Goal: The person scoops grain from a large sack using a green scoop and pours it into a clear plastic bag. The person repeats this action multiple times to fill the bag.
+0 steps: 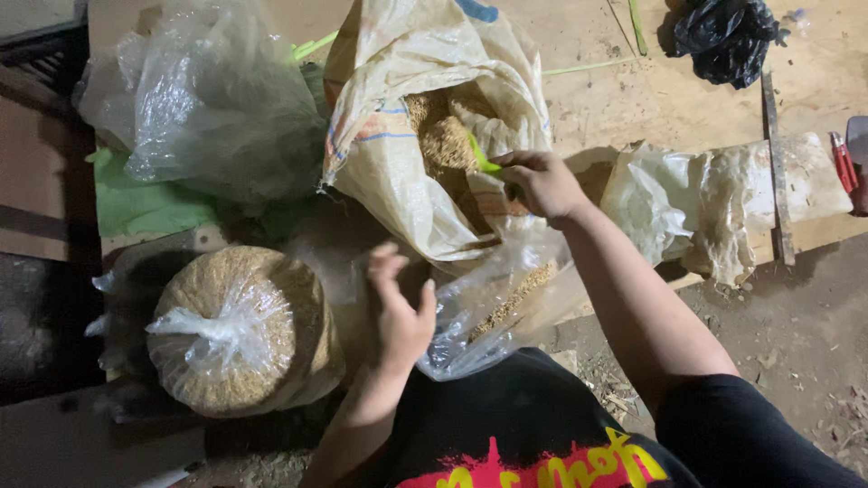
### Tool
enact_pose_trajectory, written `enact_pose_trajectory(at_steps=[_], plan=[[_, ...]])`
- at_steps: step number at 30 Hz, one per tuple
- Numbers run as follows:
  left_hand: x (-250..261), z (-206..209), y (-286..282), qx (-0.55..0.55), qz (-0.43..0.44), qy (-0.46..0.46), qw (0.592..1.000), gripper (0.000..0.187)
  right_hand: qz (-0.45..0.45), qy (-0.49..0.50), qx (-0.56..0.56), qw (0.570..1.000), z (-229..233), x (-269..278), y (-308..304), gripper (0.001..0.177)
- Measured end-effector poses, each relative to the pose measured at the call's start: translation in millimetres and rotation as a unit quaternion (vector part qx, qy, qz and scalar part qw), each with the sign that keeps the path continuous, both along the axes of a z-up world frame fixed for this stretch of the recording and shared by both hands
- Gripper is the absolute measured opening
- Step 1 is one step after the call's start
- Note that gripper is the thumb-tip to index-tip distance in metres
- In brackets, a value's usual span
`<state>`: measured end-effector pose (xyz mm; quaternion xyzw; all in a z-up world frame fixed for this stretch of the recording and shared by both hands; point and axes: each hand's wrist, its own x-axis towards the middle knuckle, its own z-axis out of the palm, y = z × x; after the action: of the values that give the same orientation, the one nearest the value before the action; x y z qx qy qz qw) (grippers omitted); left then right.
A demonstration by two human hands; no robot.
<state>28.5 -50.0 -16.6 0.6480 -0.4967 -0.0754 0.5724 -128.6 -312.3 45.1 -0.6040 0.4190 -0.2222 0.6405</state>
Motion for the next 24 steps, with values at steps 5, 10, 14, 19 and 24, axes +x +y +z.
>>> enact_pose_trajectory(at_steps=[5,10,14,19,24], plan=[[-17.8,29.7,6.8,0.158,-0.122,-0.166,0.966,0.019,0.014,0.009,-0.056,0.998,15.2,-26.2,-3.1,0.025],[-30.1,62.8,12.6,0.267,-0.162,-0.205,0.927,0.048,0.037,-0.015,-0.053,0.998,42.2,-48.9,5.1,0.024],[-43.3,53.5,2.6,0.318,-0.148,-0.209,0.913,0.089,0.042,-0.024,-0.026,0.998,59.2,-69.0,15.5,0.023],[-44.8,23.8,-20.1,0.348,-0.115,-0.025,0.930,0.097,0.088,-0.002,-0.057,0.995,76.5,-94.9,26.6,0.025],[-30.6,33.5,-36.5,0.318,-0.073,-0.180,0.928,0.095,0.159,0.113,-0.083,0.977,94.0,-125.2,37.4,0.032]])
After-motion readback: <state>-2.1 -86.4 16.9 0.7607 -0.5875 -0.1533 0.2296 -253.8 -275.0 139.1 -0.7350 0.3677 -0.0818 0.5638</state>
